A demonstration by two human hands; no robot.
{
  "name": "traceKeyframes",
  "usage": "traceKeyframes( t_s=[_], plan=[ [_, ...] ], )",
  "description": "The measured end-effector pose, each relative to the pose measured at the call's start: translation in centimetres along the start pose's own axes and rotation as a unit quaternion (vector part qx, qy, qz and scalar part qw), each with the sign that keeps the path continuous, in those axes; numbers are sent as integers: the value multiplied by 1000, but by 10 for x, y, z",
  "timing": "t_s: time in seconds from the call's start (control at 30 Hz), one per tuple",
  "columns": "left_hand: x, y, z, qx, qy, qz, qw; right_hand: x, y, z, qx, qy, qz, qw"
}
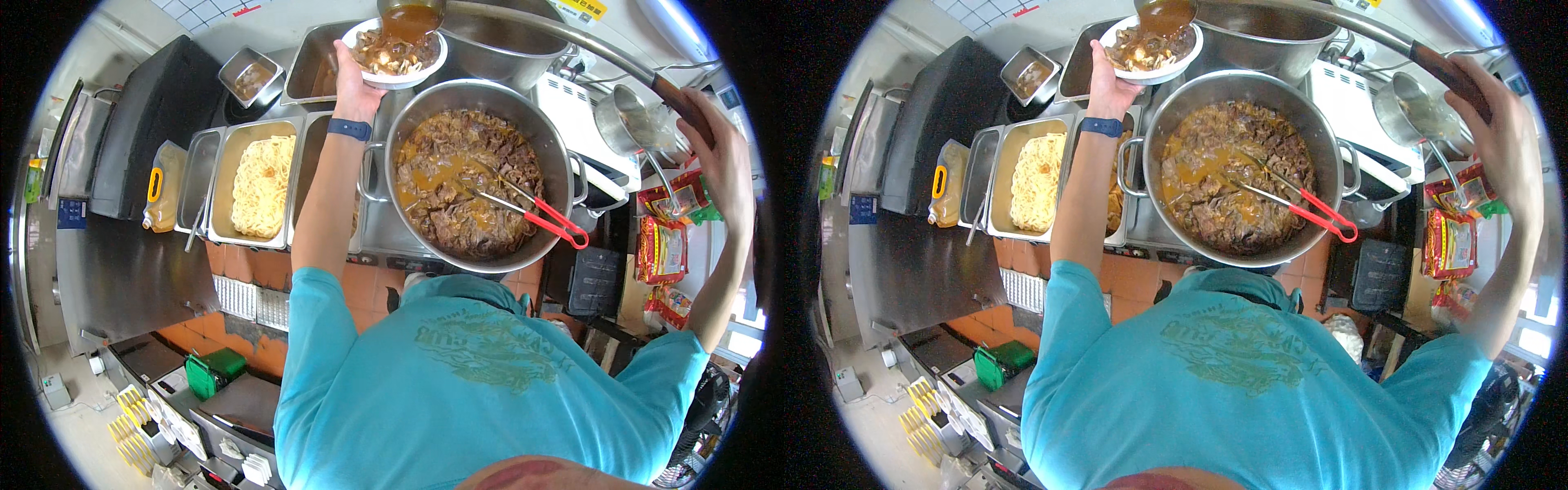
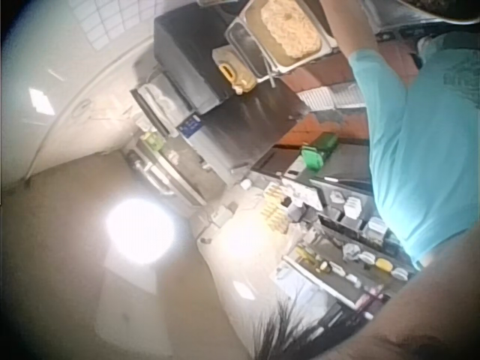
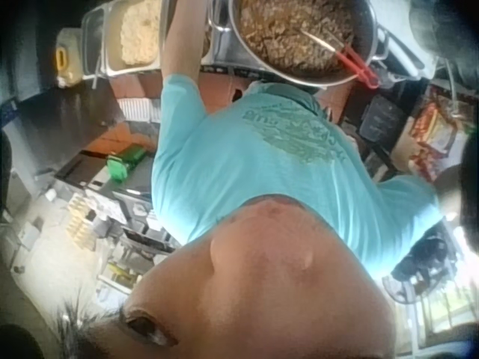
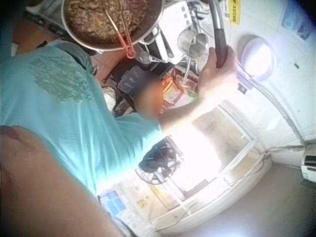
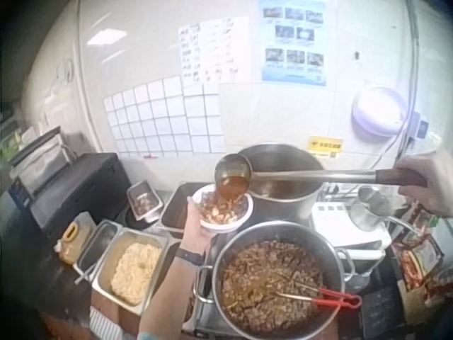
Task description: The person assembles multiple bowls of food in a commercial kitchen. They use tongs to add cooked meat and tofu to bowls, ladle broth from a large pot, and sprinkle chopped green onions. The bowls are then covered with yellow lids and placed on a shelf.
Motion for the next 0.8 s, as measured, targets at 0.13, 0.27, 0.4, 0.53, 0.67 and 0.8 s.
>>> traceKeyframes(
  t_s=[0.13,0.27,0.4,0.53,0.67,0.8],
  plan=[
    [9,-4,-5,10,8,14,1000,-1,11,-11,24,89,53,994],
    [16,-8,-11,14,28,24,999,-16,6,14,15,6,43,999],
    [22,-9,-15,2,36,24,999,-59,-23,62,-86,-116,-73,987],
    [23,-7,-18,-4,39,11,999,-113,-94,44,-8,-106,-132,986],
    [22,-3,-20,-3,43,4,999,-175,-165,0,21,42,-100,994],
    [19,5,-20,-10,45,-16,999,-223,-208,-31,10,92,-117,989]
  ],
)
Point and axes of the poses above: each hand's wrist, its own y-axis away from the middle knuckle, its own x-axis out of the back of the hand, z = x × y, the point moved 9 cm from there along -y, towards the middle knuckle, and after that the axes turned 10 degrees about y, right-handed, at the moved point
